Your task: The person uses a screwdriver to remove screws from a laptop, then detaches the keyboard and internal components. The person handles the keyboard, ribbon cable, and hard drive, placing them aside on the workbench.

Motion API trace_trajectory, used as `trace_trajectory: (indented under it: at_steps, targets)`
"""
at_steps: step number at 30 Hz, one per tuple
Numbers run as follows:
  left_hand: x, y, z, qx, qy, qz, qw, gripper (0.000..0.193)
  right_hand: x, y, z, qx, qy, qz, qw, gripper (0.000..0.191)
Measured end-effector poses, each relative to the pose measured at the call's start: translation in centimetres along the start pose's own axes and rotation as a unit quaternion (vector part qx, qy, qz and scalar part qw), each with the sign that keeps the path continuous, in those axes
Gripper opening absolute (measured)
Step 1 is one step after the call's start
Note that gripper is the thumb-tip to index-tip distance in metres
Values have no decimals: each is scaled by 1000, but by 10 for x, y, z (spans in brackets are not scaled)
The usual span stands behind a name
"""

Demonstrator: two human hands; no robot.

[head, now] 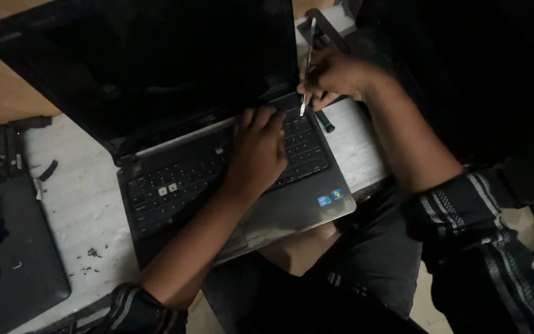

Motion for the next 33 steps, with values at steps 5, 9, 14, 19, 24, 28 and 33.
trace_trajectory:
  at_steps: [5,9,14,19,24,28,33]
  targets:
    - [1,3,0,2,5,-5,1000,34,3,-12,2,-18,-9,-53,998,18]
    - [0,4,-1,23,3,-24,999,34,-4,-22,6,-32,33,-80,996,18]
    - [1,10,-3,18,24,-14,999,47,-14,-12,1,-42,60,-94,993,18]
    - [2,11,-2,3,37,-15,999,62,-55,-26,18,-123,-56,-336,932,24]
    - [7,10,0,-12,-61,-43,997,60,-79,-28,16,-107,54,-353,928,19]
    - [14,13,3,-43,-151,-74,985,54,-63,-18,8,-112,133,-231,957,14]
    - [21,13,5,-40,-185,-94,977,56,-27,-1,-4,-89,82,-48,992,17]
Point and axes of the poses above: each hand's wrist, its own y-axis towards the middle knuckle, its own z-axis out of the palm, x = y × z, the point moved 2 cm from there along y, towards the middle knuckle, and after that the axes turned 4 degrees about x, right-handed, at the moved point
